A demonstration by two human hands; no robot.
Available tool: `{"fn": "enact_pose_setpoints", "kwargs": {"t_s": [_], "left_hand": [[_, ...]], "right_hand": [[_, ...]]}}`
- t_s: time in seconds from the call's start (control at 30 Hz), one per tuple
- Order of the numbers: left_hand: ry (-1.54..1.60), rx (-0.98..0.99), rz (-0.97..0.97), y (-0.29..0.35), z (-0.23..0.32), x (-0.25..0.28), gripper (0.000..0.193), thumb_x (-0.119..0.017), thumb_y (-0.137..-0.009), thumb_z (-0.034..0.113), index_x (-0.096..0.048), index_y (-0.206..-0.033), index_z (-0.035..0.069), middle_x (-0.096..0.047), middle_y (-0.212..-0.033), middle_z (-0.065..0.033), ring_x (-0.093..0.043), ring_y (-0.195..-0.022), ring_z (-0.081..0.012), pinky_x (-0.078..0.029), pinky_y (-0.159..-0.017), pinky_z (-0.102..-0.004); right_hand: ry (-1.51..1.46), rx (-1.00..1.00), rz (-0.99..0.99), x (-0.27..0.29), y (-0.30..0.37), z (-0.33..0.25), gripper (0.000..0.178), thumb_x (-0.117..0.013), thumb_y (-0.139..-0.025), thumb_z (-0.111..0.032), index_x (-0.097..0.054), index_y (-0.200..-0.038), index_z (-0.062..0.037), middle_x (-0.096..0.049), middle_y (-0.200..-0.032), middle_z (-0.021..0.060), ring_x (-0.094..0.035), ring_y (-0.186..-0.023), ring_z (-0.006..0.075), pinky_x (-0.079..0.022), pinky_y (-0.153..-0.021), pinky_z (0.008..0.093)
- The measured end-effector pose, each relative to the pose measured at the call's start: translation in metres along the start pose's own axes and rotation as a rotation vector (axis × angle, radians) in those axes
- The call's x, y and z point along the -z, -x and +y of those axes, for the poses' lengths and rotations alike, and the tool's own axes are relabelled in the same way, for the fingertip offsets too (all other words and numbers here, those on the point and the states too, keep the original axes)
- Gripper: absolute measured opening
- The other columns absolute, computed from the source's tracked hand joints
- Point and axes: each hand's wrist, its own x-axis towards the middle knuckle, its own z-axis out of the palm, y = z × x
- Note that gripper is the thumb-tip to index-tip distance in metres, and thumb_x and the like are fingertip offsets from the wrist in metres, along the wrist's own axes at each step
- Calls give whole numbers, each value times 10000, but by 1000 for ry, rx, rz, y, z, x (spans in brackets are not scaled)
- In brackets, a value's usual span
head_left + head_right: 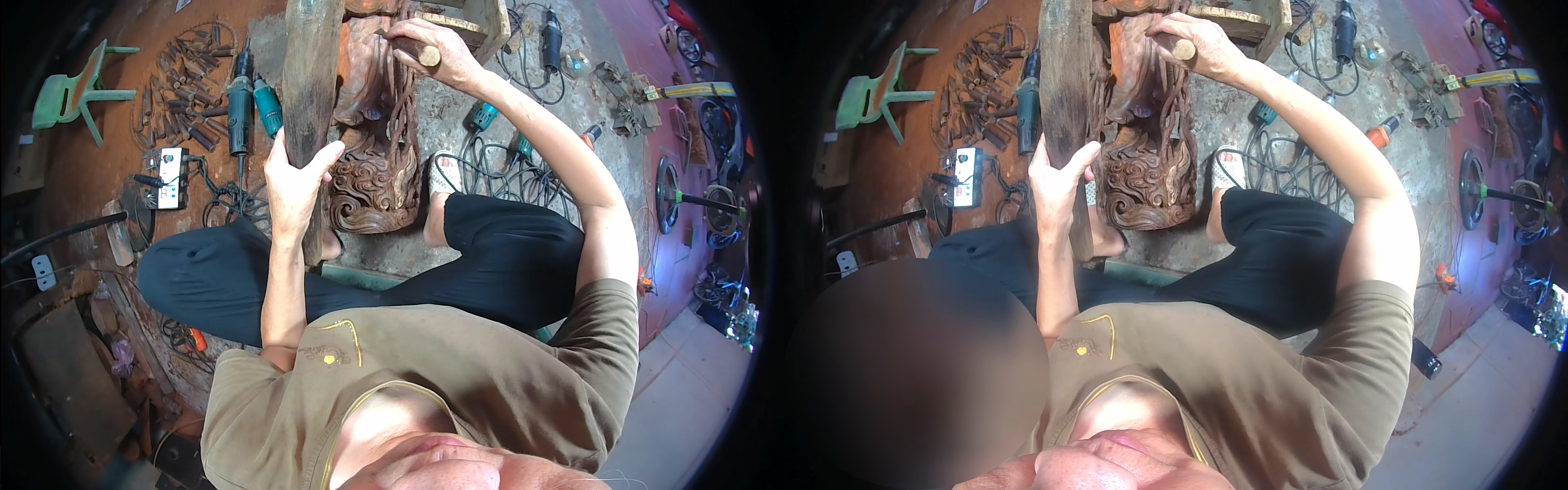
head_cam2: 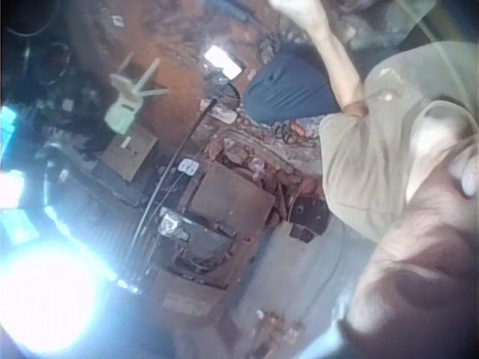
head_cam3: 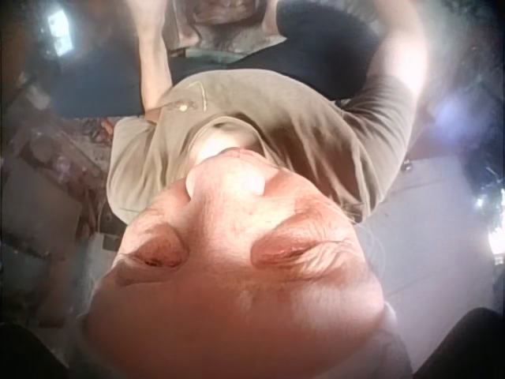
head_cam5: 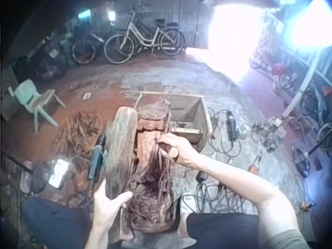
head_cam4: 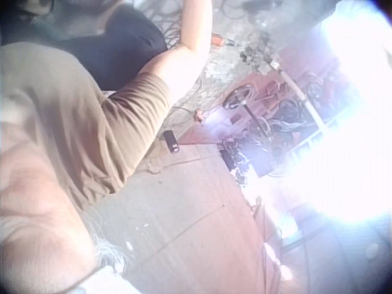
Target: The person is carving a wooden sculpture using a chisel and mallet. They strike the chisel repeatedly to shape the wood and occasionally switch tools to refine the details.
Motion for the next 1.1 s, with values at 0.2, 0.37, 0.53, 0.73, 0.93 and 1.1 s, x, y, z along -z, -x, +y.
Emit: {"fn": "enact_pose_setpoints", "kwargs": {"t_s": [0.2, 0.37, 0.53, 0.73, 0.93, 1.1], "left_hand": [[5, -6, 2, 1, -2, 5, 485, -848, -839, 119, -627, -1250, -11, -706, -967, -35, -597, -673, -63, -497, -564, -210], [26, -5, 25, -1, -3, 6, 486, -850, -836, 113, -627, -1251, -8, -704, -961, -36, -589, -642, -62, -490, -551, -202], [35, 0, 7, -1, -2, 1, 463, -845, -839, 107, -631, -1235, -4, -703, -936, -34, -590, -633, -65, -493, -550, -207], [43, -5, 35, 1, -1, 3, 445, -842, -836, 87, -634, -1220, 1, -700, -923, -29, -589, -636, -65, -489, -552, -211], [80, -16, 8, 3, -1, -2, 448, -845, -832, 77, -633, -1219, 1, -702, -938, -32, -597, -651, -79, -499, -564, -227], [55, -56, -29, 6, 0, -6, 451, -842, -833, 65, -632, -1227, 1, -702, -941, -38, -606, -661, -88, -505, -568, -233]], "right_hand": [[-161, -90, -237, -8, 23, -20, 301, -689, -902, -105, -618, -1194, -111, -644, -1181, 111, -662, -1080, 340, -582, -916, 405], [-181, -33, -260, 1, 22, -32, 274, -700, -913, -134, -634, -1178, -113, -665, -1137, 106, -668, -1088, 323, -579, -923, 394], [-54, 39, -115, 11, 5, 0, 252, -704, -930, -151, -645, -1168, -92, -668, -1141, 105, -672, -1067, 321, -573, -917, 397], [-417, -226, -269, 19, 5, -21, 267, -699, -934, -146, -628, -1175, -54, -726, -1089, 101, -708, -1027, 216, -561, -907, 347], [-254, -317, -214, 20, -16, -17, 323, -767, -889, -210, -612, -1125, -53, -684, -866, 123, -696, -835, 248, -550, -749, 380], [-343, -176, -188, 3, -34, -2, 329, -683, -865, -84, -591, -1180, -87, -690, -915, 185, -708, -876, 354, -543, -762, 447]]}}
